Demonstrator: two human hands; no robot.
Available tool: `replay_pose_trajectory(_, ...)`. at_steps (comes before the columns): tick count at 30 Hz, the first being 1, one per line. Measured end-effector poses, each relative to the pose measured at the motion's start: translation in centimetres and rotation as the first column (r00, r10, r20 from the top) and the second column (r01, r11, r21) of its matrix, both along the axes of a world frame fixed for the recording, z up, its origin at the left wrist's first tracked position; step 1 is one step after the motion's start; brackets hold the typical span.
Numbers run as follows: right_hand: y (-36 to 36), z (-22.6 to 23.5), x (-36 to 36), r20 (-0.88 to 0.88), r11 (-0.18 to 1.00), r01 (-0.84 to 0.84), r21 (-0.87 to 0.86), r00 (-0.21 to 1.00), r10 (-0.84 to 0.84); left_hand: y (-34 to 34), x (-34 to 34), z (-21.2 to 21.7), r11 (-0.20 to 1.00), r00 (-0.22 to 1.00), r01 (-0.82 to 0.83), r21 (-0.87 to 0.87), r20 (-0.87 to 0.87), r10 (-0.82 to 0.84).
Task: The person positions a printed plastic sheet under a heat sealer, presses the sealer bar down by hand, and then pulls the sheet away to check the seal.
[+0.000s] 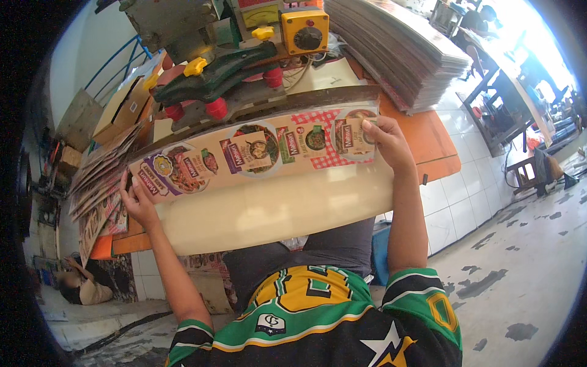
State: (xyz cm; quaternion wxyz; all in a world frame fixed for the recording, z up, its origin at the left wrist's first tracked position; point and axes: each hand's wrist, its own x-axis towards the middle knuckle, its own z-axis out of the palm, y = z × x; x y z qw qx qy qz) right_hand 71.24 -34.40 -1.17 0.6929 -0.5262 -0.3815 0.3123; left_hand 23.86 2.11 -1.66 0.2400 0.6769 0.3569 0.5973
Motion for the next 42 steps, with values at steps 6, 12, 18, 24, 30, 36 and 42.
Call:
replay_pose_trajectory(6, 0.4, -1.0, 0.1, -0.014, 0.999, 0.051, 0.008, 0.999, -0.051, 0.1, -0.2, -0.1, 1.0, 1.0, 0.009, -0.025, 0.003, -0.009)
replay_pose_trajectory(12, 0.1, -1.0, 0.5, 0.008, 0.999, -0.021, -0.026, 1.0, 0.021, 0.1, -0.1, 0.0, 1.0, 1.0, 0.011, 0.001, 0.008, -0.011)
replay_pose_trajectory(18, 0.2, -1.0, 0.8, 0.031, 1.0, -0.006, -0.025, 0.999, 0.007, 0.7, -0.2, -0.4, 1.0, 1.0, 0.004, 0.02, 0.007, -0.004)
replay_pose_trajectory(24, 0.4, 0.4, -0.7, -0.006, 1.0, -0.006, -0.025, 1.0, 0.006, 1.5, -0.9, -1.2, 1.0, 0.999, -0.013, -0.017, -0.037, 0.013)
replay_pose_trajectory(30, 0.3, -0.5, 0.2, -0.018, 0.999, 0.001, -0.043, 1.0, -0.002, 1.2, -0.6, -0.8, 1.0, 0.998, -0.008, 0.001, -0.065, 0.008)
replay_pose_trajectory(36, 0.3, -0.3, -0.1, -0.039, 0.999, 0.005, -0.04, 0.999, -0.007, 1.2, -0.6, -0.9, 1.0, 0.996, -0.007, 0.008, -0.088, 0.008)
replay_pose_trajectory(42, 0.1, -0.5, 0.1, -0.018, 0.999, 0.006, -0.039, 1.0, -0.007, 1.5, -0.7, -1.2, 1.0, 0.998, 0.011, -0.019, -0.063, -0.012)
